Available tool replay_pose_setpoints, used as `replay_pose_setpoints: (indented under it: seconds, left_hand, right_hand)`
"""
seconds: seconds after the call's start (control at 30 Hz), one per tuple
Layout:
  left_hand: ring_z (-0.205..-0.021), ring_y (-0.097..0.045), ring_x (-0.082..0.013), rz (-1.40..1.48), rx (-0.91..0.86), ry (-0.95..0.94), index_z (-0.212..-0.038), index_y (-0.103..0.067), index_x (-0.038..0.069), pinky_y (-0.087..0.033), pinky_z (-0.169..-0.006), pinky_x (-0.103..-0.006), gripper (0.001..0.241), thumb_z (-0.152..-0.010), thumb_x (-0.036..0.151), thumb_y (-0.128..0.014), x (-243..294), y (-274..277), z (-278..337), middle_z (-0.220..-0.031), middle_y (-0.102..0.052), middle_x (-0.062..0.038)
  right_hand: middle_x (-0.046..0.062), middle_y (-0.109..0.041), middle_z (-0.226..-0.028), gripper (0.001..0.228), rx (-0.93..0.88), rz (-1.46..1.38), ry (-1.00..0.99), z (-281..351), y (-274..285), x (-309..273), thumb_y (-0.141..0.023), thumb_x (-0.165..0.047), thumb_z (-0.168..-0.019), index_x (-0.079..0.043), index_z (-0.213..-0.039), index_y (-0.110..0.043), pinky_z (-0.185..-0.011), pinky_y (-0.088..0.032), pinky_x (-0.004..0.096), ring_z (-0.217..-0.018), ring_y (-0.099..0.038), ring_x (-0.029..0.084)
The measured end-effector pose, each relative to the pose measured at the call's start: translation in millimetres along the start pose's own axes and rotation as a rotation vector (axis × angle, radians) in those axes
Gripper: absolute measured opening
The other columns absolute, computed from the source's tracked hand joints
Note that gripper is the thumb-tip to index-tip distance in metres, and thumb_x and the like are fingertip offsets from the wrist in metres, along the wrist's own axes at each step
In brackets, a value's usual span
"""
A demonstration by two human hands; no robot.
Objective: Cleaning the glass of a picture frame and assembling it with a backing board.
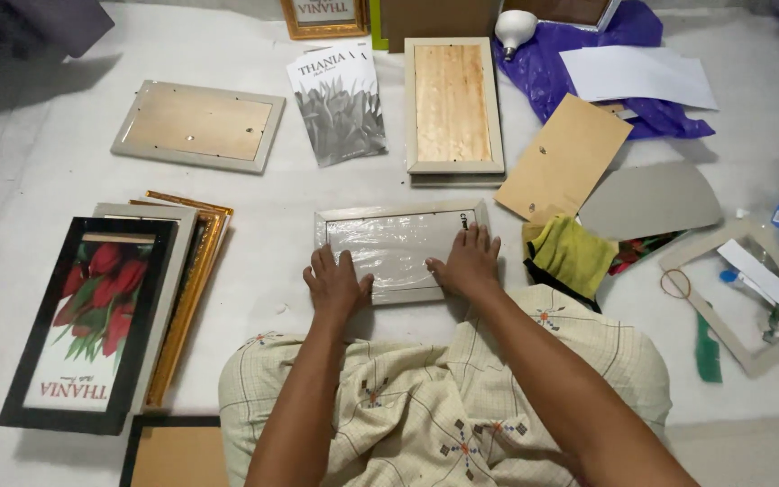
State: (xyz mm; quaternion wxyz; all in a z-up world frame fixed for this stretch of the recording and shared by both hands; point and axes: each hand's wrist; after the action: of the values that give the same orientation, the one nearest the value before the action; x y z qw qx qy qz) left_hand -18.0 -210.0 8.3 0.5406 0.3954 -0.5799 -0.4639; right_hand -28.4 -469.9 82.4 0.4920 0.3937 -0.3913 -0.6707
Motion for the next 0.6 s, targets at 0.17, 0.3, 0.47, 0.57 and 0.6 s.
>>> replay_pose_setpoints:
  seconds: [0.17, 0.3, 0.47, 0.57, 0.6]
  left_hand:
    - [-0.141, -0.036, -0.0392, -0.051, 0.107, -0.059, -0.121, -0.059, 0.008, -0.036, -0.107, -0.0606, 0.060, -0.078, 0.044, -0.083, 2.1, -4.1, -4.0, -0.140, -0.047, -0.019]
    - [-0.142, -0.037, -0.0373, -0.039, 0.021, -0.051, -0.122, -0.060, 0.009, -0.034, -0.109, -0.0606, 0.058, -0.081, 0.044, -0.080, 11.8, 10.2, -5.3, -0.140, -0.050, -0.016]
    - [-0.139, -0.042, -0.0390, -0.009, 0.066, -0.068, -0.119, -0.061, 0.008, -0.036, -0.107, -0.0613, 0.058, -0.077, 0.042, -0.082, 13.7, 10.8, -6.7, -0.137, -0.052, -0.018]
    - [-0.138, -0.045, -0.0402, 0.018, 0.101, -0.086, -0.120, -0.060, 0.008, -0.037, -0.106, -0.0615, 0.061, -0.076, 0.046, -0.081, 10.4, 2.7, -9.0, -0.136, -0.052, -0.019]
    - [-0.138, -0.045, -0.0398, 0.017, 0.096, -0.077, -0.120, -0.059, 0.009, -0.037, -0.106, -0.0611, 0.062, -0.076, 0.047, -0.081, 9.7, 0.8, -10.0, -0.137, -0.052, -0.019]
  right_hand:
    - [0.029, -0.014, -0.169, 0.100, 0.008, -0.020, 0.039, 12.6, 17.4, -13.5, -0.059, -0.060, -0.094, 0.007, -0.160, -0.024, -0.124, -0.006, 0.065, -0.158, -0.009, 0.045]
    - [0.027, -0.013, -0.170, 0.093, -0.066, -0.067, 0.185, 10.0, 14.7, -21.1, -0.054, -0.054, -0.098, 0.002, -0.163, -0.019, -0.125, -0.012, 0.062, -0.159, -0.010, 0.042]
    - [0.025, -0.008, -0.171, 0.102, -0.151, 0.002, 0.112, 12.5, 18.0, -26.2, -0.057, -0.062, -0.095, -0.001, -0.164, -0.014, -0.122, -0.017, 0.066, -0.159, -0.005, 0.041]
    - [0.026, -0.006, -0.171, 0.106, -0.164, -0.041, 0.087, 11.5, 19.4, -26.9, -0.059, -0.063, -0.094, 0.003, -0.163, -0.012, -0.121, -0.017, 0.068, -0.160, -0.003, 0.041]
    - [0.027, -0.005, -0.171, 0.107, -0.169, -0.049, 0.084, 10.2, 19.1, -26.3, -0.059, -0.063, -0.094, 0.003, -0.163, -0.012, -0.122, -0.016, 0.067, -0.160, -0.003, 0.040]
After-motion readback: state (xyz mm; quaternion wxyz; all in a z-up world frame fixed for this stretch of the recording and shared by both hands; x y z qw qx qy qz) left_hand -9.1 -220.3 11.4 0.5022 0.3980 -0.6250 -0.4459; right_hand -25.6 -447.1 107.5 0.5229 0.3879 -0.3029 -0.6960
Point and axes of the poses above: each hand's wrist, its own z-axis away from the middle knuckle, its own y-axis out of the back of the hand, x = y × z
